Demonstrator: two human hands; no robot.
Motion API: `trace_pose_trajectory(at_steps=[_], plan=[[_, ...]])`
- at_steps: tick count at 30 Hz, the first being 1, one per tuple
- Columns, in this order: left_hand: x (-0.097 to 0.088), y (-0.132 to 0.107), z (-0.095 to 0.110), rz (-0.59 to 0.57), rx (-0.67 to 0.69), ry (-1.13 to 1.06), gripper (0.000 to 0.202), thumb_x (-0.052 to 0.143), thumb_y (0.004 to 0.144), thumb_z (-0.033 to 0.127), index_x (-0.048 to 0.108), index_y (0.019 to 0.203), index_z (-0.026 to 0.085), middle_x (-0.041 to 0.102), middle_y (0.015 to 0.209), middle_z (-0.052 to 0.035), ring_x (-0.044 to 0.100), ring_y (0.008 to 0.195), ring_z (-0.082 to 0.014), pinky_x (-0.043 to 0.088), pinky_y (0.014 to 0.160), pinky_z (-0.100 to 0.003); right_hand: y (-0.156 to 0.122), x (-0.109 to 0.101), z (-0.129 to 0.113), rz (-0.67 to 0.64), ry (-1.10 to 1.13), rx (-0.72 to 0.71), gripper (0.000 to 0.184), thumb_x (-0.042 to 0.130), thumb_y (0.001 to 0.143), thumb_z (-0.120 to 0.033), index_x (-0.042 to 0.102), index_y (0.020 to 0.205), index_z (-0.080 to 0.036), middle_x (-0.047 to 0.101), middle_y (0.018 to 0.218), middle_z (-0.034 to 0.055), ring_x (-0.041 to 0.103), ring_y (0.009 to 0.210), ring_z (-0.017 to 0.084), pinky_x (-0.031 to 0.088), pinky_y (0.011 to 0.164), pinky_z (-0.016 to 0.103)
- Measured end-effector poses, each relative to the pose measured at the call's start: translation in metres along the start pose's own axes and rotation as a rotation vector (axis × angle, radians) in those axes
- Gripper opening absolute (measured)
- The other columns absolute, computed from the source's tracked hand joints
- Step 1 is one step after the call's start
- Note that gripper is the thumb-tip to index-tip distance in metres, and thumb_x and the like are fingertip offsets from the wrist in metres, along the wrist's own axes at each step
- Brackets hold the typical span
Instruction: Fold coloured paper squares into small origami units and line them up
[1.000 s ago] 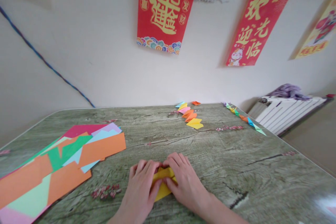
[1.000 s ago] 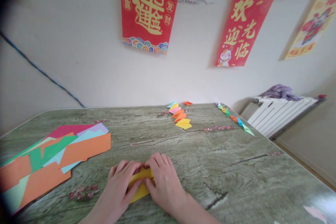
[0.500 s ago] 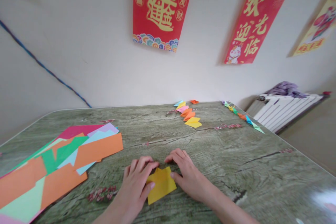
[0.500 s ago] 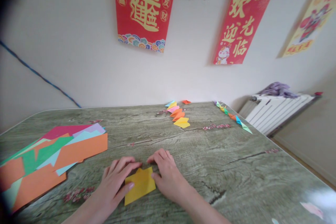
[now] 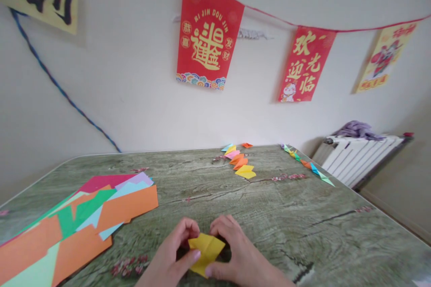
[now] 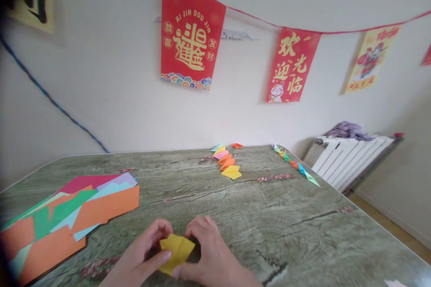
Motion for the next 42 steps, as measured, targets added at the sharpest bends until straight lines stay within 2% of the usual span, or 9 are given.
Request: trace_pose_trajectory(at_steps=[3,7,9,12,15,19,25,33,42], plan=[[0.006,0.001,-0.001,0.033,0.017,-0.184,0.021,0.053,0.087,0.045,0.048,0.089,0.025,0.055,0.08,0.0027,0.057,0.076,-0.0177,0.047,0.068,-0.029,0.001,0.008,-0.003,0.112,0.061,-0.1,0.03,0.079,0.066,-0.01,0.057,0.084,-0.02,0.06,0.093,-0.0008,0.055,0.09,0.018,0.041,0.082,0.029],[0.008,0.001,0.005,0.133,0.105,-0.064,0.014,0.056,0.084,0.033,0.048,0.079,0.024,0.054,0.079,0.0024,0.054,0.074,-0.0168,0.046,0.068,-0.028,0.001,0.011,0.002,0.228,-0.075,-0.308,0.022,0.058,0.072,-0.001,0.053,0.082,-0.021,0.062,0.088,-0.0003,0.056,0.082,0.017,0.04,0.075,0.029],[0.007,-0.001,0.009,0.2,0.128,0.075,0.01,0.057,0.079,0.019,0.051,0.085,0.024,0.057,0.089,0.0009,0.056,0.083,-0.0185,0.048,0.076,-0.03,0.001,0.01,0.006,0.211,-0.327,-0.364,0.022,0.058,0.071,-0.003,0.052,0.083,-0.021,0.063,0.088,0.0018,0.054,0.079,0.02,0.038,0.072,0.033],[0.006,-0.006,0.01,0.206,0.166,0.294,0.029,0.054,0.071,0.002,0.055,0.088,0.026,0.06,0.098,-0.0002,0.057,0.096,-0.0209,0.047,0.087,-0.034,0.001,0.01,0.01,0.147,-0.664,-0.38,0.016,0.059,0.076,-0.008,0.054,0.086,-0.02,0.063,0.089,0.0043,0.05,0.079,0.023,0.037,0.074,0.037],[0.008,-0.011,0.006,0.145,0.216,0.43,0.03,0.054,0.072,-0.002,0.057,0.085,0.025,0.062,0.095,0.0002,0.059,0.092,-0.0199,0.049,0.082,-0.031,0.001,0.012,0.013,0.068,-0.754,-0.342,0.014,0.057,0.081,-0.007,0.055,0.085,-0.02,0.061,0.088,0.0032,0.048,0.079,0.022,0.037,0.074,0.035],[0.013,-0.012,-0.002,0.124,0.25,0.541,0.019,0.056,0.082,0.005,0.058,0.083,0.024,0.062,0.089,0.0001,0.061,0.084,-0.0187,0.051,0.076,-0.03,-0.001,0.012,0.015,-0.033,-0.627,-0.255,0.02,0.058,0.079,-0.002,0.058,0.088,-0.02,0.061,0.093,0.0017,0.05,0.085,0.019,0.039,0.076,0.031],[0.011,-0.012,-0.007,0.11,0.256,0.569,0.013,0.055,0.087,0.011,0.057,0.083,0.023,0.064,0.088,-0.0003,0.062,0.083,-0.0189,0.05,0.075,-0.03,-0.001,0.001,0.015,-0.007,-0.258,-0.151,0.015,0.067,0.08,-0.006,0.064,0.083,-0.021,0.063,0.089,-0.0002,0.055,0.087,0.017,0.04,0.078,0.027],[0.011,-0.002,0.0,0.169,0.018,0.543,0.014,0.054,0.084,0.009,0.051,0.079,0.023,0.062,0.077,0.0,0.061,0.071,-0.0192,0.049,0.067,-0.031,0.008,0.004,0.02,0.074,-0.097,0.08,0.023,0.063,0.081,-0.005,0.065,0.098,-0.021,0.064,0.086,-0.0005,0.058,0.081,0.017,0.042,0.076,0.027],[0.013,-0.008,-0.01,0.117,0.052,0.436,0.022,0.05,0.09,0.01,0.052,0.106,0.025,0.064,0.104,-0.0036,0.06,0.097,-0.0226,0.046,0.086,-0.039,0.007,0.001,0.017,0.025,-0.001,0.099,0.026,0.063,0.078,-0.002,0.068,0.093,-0.022,0.063,0.088,-0.0003,0.057,0.088,0.017,0.042,0.082,0.029]])
Point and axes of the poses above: each hand's wrist, its own y-axis towards the middle knuckle, its own x-axis out of the palm, z = x × y, the point moved 1 cm from there along y, towards the middle knuckle
